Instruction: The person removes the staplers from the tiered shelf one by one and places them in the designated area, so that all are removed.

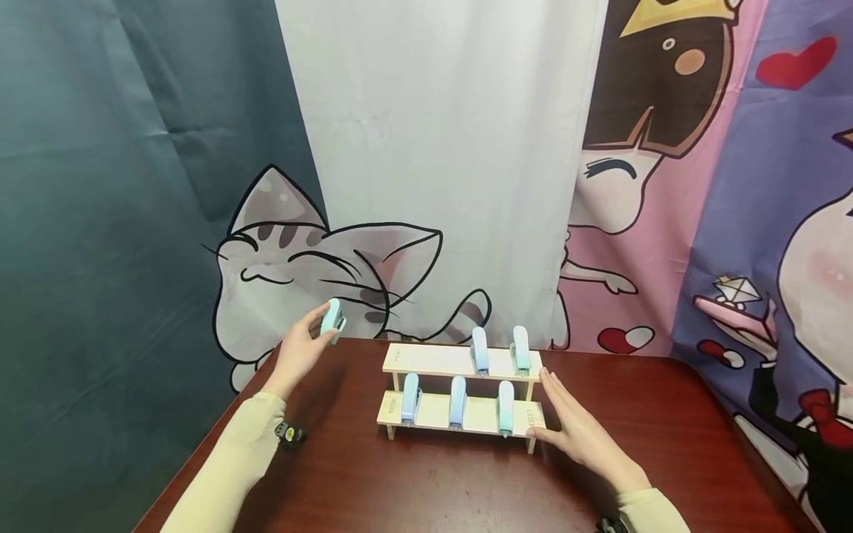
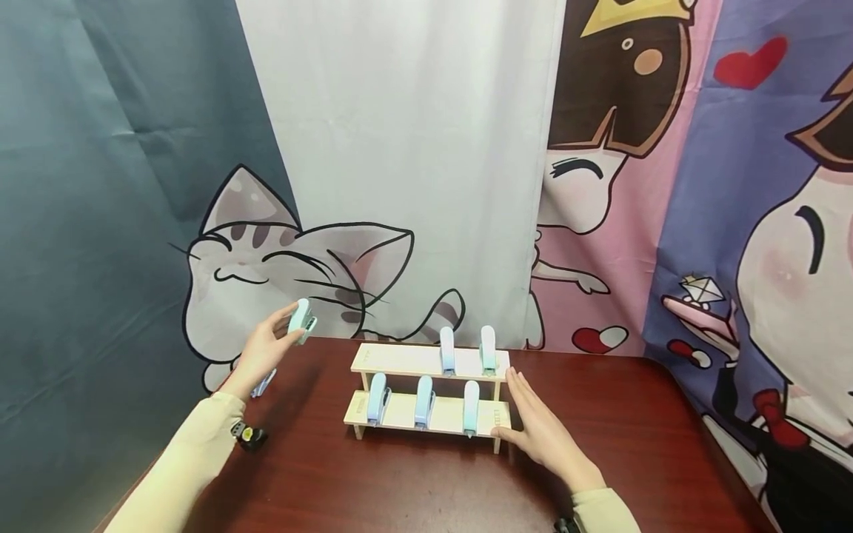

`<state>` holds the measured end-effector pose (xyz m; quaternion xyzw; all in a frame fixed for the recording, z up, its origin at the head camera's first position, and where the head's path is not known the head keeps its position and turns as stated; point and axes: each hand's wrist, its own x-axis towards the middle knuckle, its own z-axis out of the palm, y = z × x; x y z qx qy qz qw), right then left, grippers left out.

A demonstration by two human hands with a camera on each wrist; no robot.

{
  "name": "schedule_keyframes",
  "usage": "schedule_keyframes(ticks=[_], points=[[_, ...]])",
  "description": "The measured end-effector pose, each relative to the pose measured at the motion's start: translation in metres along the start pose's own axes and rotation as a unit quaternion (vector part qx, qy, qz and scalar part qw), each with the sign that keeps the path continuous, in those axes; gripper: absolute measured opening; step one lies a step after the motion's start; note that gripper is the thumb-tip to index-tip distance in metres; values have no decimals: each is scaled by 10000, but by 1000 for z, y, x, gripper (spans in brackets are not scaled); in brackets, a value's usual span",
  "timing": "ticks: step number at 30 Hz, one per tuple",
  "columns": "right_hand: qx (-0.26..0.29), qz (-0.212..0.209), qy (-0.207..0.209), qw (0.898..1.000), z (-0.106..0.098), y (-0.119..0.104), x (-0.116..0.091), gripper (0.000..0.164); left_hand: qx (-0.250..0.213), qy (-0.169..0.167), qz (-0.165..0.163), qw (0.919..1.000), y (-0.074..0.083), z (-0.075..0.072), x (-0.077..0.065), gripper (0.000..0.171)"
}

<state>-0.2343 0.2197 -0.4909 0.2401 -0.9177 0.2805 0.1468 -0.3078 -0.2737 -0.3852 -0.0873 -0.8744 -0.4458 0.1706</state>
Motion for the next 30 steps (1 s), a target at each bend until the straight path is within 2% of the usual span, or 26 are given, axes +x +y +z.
schedule_keyframes(ticks=[7,15,22,30], points=[[-3,8,-60,10000,2,0,-3,104,16,-53,-249,9997,-16,-14,-9,60],[66,350,-275,9990,-1,1,0,105,-114,-84,-585,9982,-41,-14,-17,60],[85,127,-114,9998,1,3,-2,106,-56,-57,-959,9954,-66,-7,-24,60],[19,135,-147,9998,0,5,2,106,-109,-122,-1135,9934,-90,11,-28,59]])
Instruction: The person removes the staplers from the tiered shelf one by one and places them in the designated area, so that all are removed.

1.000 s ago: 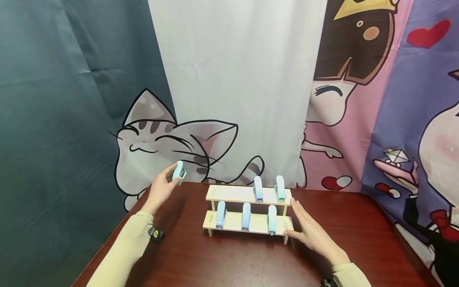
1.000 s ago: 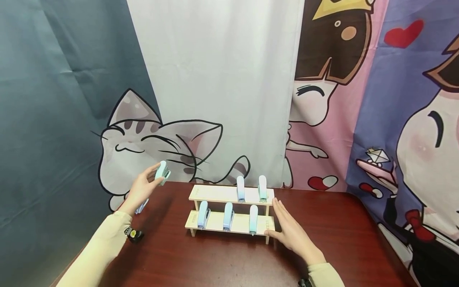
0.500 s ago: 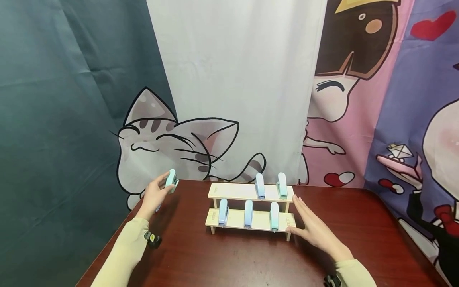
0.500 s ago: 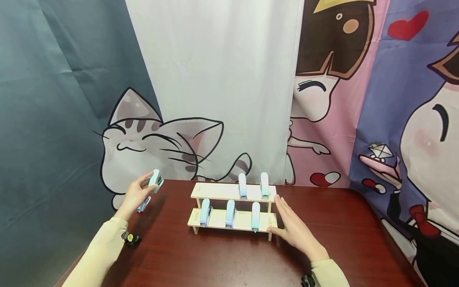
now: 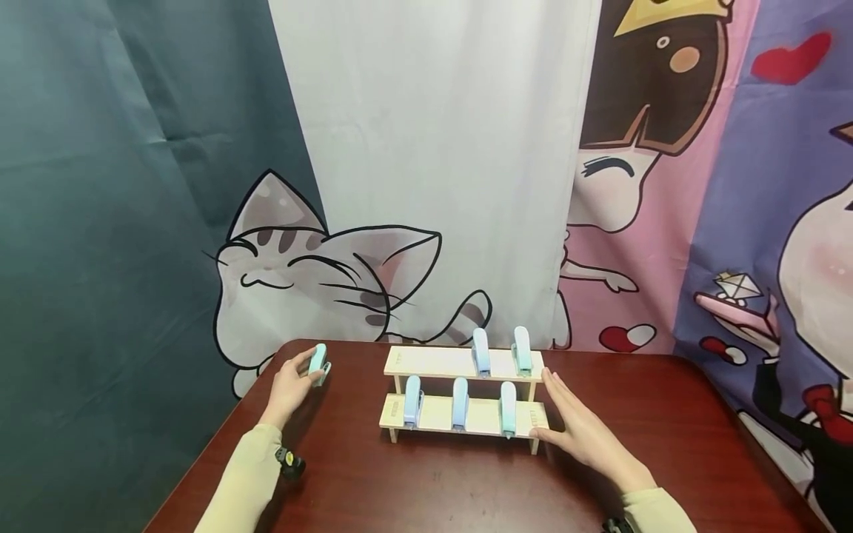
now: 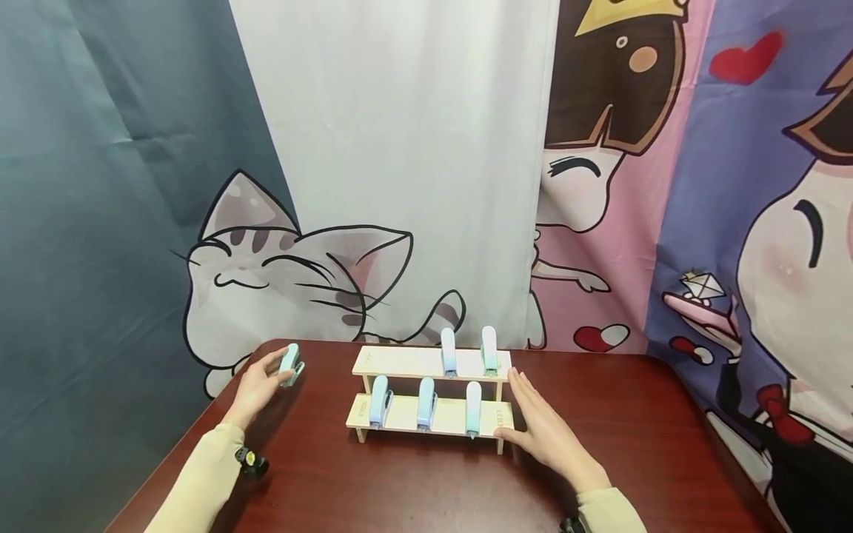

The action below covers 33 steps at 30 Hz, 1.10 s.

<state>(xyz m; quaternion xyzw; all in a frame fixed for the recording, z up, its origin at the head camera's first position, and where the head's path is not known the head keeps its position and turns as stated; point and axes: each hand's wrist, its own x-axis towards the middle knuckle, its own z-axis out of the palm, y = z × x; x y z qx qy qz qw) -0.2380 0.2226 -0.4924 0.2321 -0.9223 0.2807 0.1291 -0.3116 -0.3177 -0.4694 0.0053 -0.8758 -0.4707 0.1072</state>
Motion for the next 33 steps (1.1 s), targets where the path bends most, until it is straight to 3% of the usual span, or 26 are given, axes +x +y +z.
schedule_keyframes(ticks=[6,15,33], points=[[24,68,-48,10000,0,-2,-3,104,-148,-38,-101,9998,-10,16,-1,59],[40,149,-129,9998,-1,0,0,106,-169,-65,-232,9996,-22,24,0,58],[24,230,-154,9996,-1,-3,0,104,-206,22,-310,9993,-37,19,-7,60]])
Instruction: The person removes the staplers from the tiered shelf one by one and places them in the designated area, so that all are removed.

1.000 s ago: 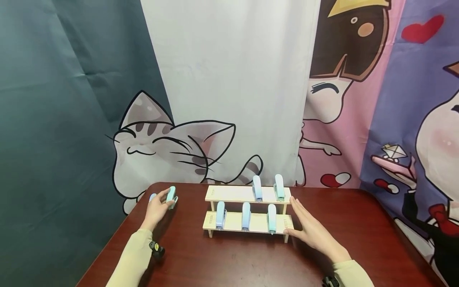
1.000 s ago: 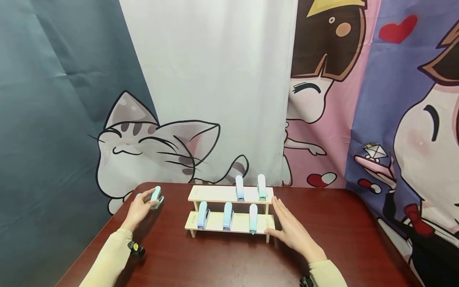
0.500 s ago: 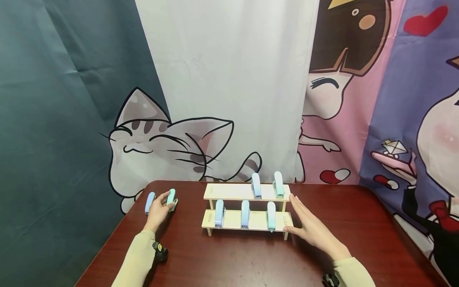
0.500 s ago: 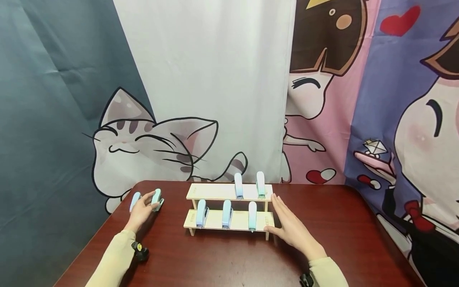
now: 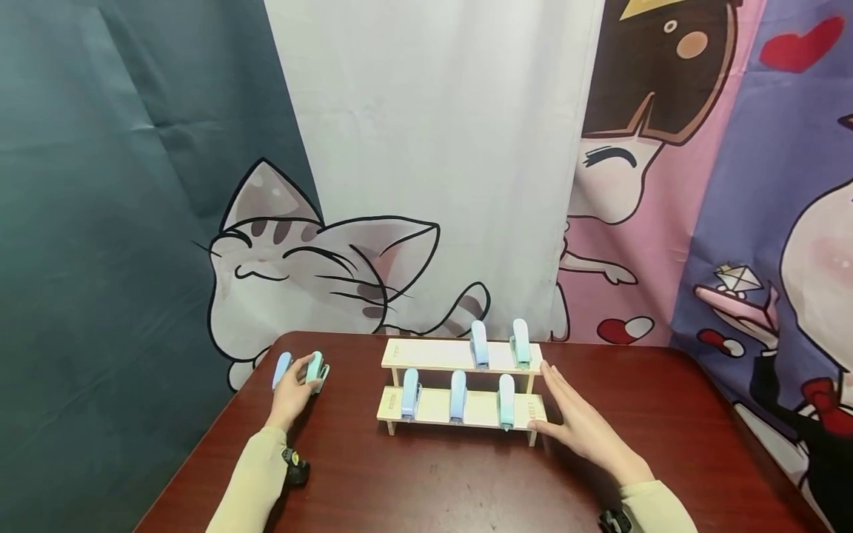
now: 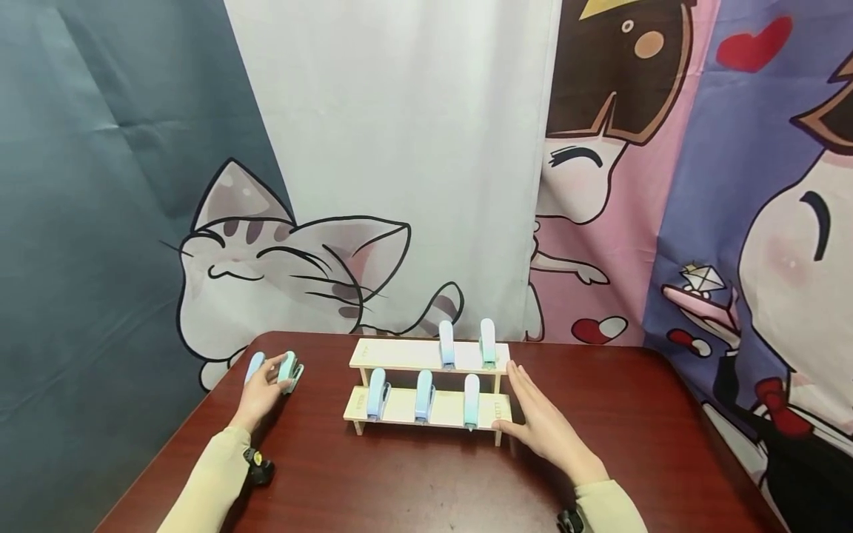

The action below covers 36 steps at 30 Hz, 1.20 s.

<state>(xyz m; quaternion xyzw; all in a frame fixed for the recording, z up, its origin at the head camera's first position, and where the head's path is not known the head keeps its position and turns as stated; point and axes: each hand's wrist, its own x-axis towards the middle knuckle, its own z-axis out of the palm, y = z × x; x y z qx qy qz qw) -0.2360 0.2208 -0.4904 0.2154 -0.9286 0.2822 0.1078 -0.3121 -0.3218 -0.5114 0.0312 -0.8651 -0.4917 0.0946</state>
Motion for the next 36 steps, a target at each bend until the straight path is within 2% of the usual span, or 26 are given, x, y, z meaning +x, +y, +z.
schedule_keyframes(ticks=[8,19,29,34,36], points=[[-12,19,-17,10000,-2,1,-1,104,5,-30,39,10000,-2,2,-1,61],[25,8,-20,10000,-1,2,-1,104,413,117,160,9990,4,2,1,58],[-22,-90,45,9999,-2,3,1,105,800,590,433,9941,37,3,3,59],[19,-76,33,10000,-1,2,1,104,809,545,641,9932,61,15,4,62],[42,-50,15,10000,0,1,0,104,768,422,741,9934,73,21,4,64]])
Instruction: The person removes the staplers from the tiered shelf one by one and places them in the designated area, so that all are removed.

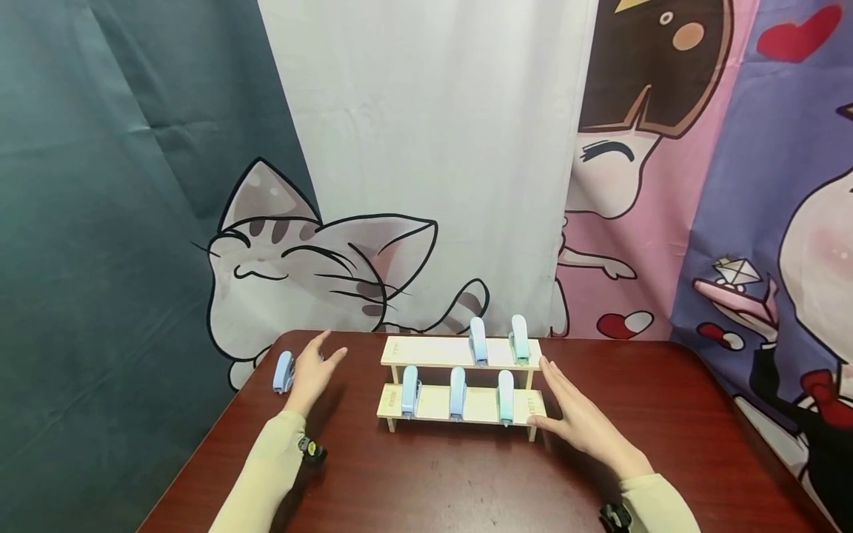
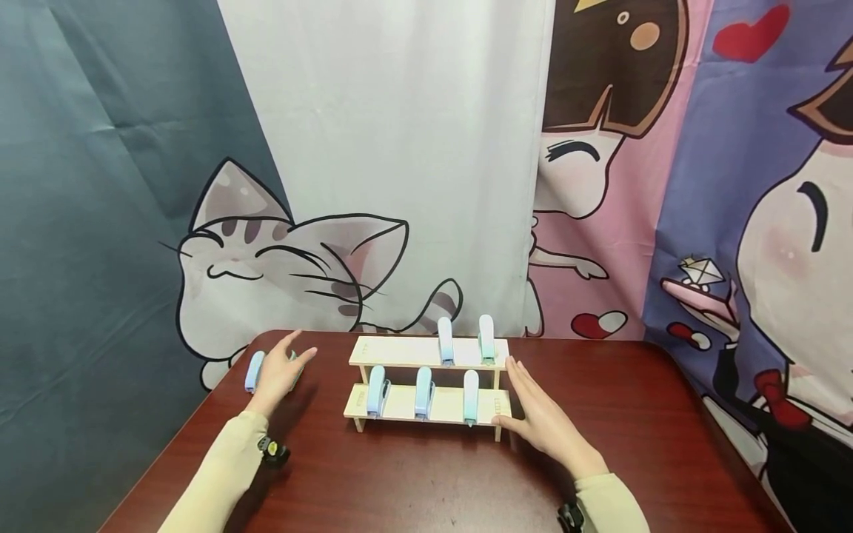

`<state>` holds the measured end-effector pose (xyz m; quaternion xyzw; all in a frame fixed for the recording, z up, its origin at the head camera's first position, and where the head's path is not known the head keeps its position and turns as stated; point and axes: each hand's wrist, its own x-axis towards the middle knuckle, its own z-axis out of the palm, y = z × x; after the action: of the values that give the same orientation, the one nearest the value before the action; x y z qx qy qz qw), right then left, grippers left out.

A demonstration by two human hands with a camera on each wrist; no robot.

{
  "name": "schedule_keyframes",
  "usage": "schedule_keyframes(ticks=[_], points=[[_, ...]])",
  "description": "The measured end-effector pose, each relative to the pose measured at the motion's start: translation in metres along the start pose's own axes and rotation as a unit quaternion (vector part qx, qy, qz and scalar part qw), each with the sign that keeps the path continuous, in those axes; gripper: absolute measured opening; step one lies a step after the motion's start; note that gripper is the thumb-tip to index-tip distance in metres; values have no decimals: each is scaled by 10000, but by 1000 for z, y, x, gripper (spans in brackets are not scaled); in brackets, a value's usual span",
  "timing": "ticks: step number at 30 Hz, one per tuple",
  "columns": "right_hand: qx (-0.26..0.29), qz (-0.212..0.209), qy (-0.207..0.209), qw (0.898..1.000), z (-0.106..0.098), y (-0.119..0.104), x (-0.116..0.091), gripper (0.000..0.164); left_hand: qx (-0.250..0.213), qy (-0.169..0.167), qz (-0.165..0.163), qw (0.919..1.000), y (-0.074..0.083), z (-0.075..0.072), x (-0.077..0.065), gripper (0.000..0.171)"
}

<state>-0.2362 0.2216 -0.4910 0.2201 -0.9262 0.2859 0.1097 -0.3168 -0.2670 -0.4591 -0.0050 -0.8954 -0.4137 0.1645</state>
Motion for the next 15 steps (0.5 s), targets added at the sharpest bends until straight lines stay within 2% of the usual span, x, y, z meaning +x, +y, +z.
schedule_keyframes(ticks=[7,15], points=[[-44,148,-76,9999,0,-1,-1,105,-328,-372,396,9980,50,25,1,68],[-116,151,-33,9998,1,0,-1,105,-711,-901,993,9884,104,55,-8,68]])
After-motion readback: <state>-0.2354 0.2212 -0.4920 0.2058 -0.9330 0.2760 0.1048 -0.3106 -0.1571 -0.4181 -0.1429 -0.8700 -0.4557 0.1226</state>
